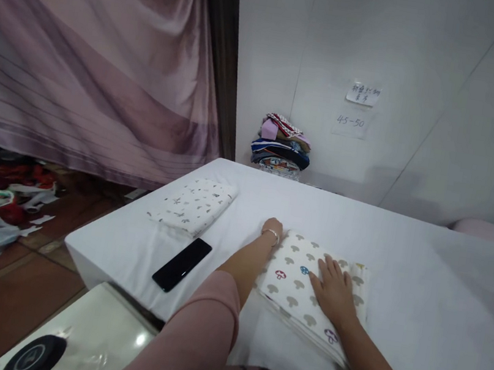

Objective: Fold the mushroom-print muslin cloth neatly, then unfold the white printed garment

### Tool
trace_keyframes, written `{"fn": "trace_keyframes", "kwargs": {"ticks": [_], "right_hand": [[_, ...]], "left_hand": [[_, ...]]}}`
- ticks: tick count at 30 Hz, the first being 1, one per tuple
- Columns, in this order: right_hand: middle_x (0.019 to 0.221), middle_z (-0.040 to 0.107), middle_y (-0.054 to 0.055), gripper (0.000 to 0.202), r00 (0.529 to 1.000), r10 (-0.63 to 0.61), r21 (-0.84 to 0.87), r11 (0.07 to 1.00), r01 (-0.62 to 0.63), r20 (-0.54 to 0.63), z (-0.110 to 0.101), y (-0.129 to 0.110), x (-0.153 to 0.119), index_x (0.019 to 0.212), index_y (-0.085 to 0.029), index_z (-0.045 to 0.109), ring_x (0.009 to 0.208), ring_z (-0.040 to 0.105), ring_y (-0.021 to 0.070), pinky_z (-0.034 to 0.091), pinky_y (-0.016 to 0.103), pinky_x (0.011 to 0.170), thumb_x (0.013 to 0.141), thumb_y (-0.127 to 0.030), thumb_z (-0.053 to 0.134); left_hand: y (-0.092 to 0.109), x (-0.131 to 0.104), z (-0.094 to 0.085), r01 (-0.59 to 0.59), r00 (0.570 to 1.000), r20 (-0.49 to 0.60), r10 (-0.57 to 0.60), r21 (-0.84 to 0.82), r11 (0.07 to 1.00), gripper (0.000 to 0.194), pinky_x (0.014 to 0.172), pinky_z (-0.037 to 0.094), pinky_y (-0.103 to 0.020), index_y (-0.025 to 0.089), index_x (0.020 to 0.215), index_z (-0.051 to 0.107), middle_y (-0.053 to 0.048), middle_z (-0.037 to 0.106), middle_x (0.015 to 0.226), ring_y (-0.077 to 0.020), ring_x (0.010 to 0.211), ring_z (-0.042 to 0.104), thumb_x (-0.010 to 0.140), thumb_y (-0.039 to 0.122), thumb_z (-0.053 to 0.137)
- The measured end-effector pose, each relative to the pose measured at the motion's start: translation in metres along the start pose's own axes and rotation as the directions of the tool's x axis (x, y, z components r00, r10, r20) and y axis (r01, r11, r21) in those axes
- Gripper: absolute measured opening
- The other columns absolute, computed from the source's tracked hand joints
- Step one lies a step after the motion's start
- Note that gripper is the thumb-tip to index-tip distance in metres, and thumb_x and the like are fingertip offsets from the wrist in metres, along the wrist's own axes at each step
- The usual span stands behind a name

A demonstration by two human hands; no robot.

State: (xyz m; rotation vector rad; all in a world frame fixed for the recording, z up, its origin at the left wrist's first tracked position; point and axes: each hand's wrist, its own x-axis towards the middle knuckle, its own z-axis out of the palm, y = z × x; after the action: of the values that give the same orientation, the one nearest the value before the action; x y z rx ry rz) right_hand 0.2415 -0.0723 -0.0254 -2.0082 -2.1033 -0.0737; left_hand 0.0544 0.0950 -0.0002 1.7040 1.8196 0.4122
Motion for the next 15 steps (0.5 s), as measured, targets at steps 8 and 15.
{"fn": "trace_keyframes", "kwargs": {"ticks": [8, 15], "right_hand": [[0.147, 0.033, 0.009, 0.056, 1.0, -0.008, 0.0, 1.0, 0.008, -0.015, 0.0021, 0.0009, 0.0005, 0.132, -0.017, 0.045, 0.135, 0.025, 0.0264, 0.019, 0.05, 0.107, 0.091, -0.049, 0.026], [0.147, 0.033, 0.008, 0.055, 1.0, 0.0, -0.003, 1.0, 0.0, -0.006, 0.0006, -0.0002, 0.0006, 0.132, -0.018, 0.045, 0.135, 0.025, 0.0257, 0.019, 0.049, 0.107, 0.091, -0.049, 0.026]], "left_hand": [[-0.0058, -0.0003, -0.0067, 0.022, 1.0, 0.0, -0.024, -0.48, 0.877, 0.025, 0.069, 0.054, -0.028, 0.013, 0.111, 0.053, -0.008, 0.063, 0.102, -0.0126, 0.079, 0.062, 0.093, 0.03, 0.045], [0.0004, 0.0011, -0.0049, -0.018, 1.0, -0.005, 0.018, -0.46, 0.888, 0.018, 0.057, 0.052, -0.021, 0.013, 0.098, 0.054, -0.008, 0.068, 0.084, -0.0091, 0.058, 0.062, 0.093, 0.023, 0.041]]}}
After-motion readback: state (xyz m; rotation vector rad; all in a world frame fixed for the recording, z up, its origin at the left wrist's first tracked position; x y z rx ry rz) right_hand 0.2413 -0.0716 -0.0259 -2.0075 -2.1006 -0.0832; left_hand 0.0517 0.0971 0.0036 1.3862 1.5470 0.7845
